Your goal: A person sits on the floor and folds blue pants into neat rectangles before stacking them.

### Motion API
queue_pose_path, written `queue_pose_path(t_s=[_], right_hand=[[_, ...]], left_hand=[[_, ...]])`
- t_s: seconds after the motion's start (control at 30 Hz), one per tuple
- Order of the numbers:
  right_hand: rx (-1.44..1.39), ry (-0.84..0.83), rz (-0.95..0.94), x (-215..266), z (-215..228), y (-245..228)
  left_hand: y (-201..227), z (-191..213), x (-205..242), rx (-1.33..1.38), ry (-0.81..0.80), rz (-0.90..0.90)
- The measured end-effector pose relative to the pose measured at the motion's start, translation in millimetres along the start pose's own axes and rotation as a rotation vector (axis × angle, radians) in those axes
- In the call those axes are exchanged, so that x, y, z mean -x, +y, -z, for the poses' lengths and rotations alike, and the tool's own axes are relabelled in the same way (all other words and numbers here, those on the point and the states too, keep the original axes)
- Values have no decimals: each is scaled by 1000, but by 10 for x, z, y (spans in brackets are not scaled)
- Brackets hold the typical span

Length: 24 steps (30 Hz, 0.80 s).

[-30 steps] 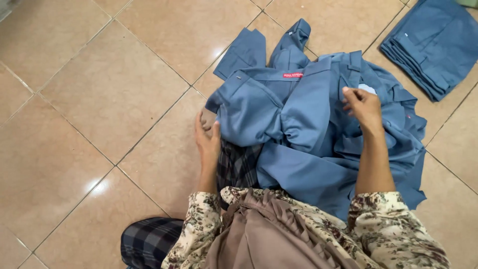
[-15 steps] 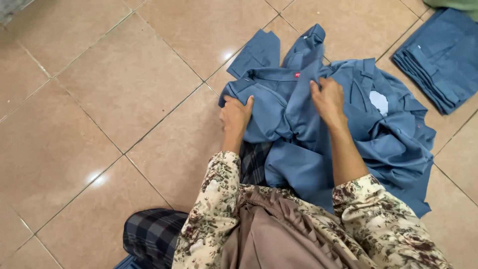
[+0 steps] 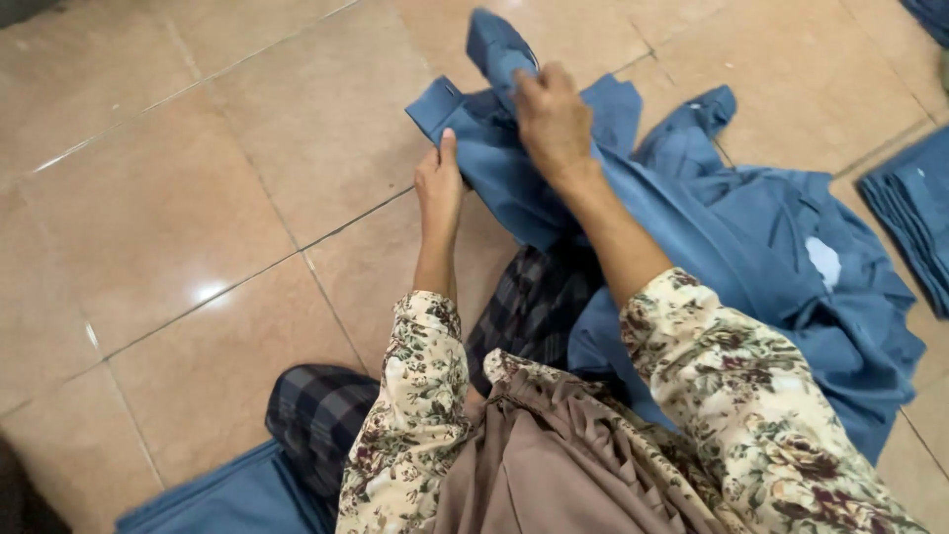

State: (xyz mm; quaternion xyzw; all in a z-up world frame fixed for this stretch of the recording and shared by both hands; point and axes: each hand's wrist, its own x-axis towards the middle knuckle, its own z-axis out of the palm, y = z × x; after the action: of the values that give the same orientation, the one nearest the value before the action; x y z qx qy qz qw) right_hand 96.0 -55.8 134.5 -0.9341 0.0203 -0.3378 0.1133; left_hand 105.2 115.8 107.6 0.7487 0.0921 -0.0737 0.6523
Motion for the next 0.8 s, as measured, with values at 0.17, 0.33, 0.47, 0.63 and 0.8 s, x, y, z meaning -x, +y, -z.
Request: queue_pose_path(t_s=[0.17,0.33,0.47,0.63,0.8], right_hand=[[-113,-190,185,601,-841,-727],[-136,-332,218,1283,-1314,-1000],[-139,-293,390,1460,-1213,-1042],[4,-211,470,1645,-638,-1090],[94,-186,584,2020,-244,-606]], left_hand=[[-397,475,-171,-63,76,74],[-760,740,31,-163,16,286],[-1283,643,-53,64,151,396],[-1591,597,-278,166,277,459],[-1313,886,-448,396,375,445]])
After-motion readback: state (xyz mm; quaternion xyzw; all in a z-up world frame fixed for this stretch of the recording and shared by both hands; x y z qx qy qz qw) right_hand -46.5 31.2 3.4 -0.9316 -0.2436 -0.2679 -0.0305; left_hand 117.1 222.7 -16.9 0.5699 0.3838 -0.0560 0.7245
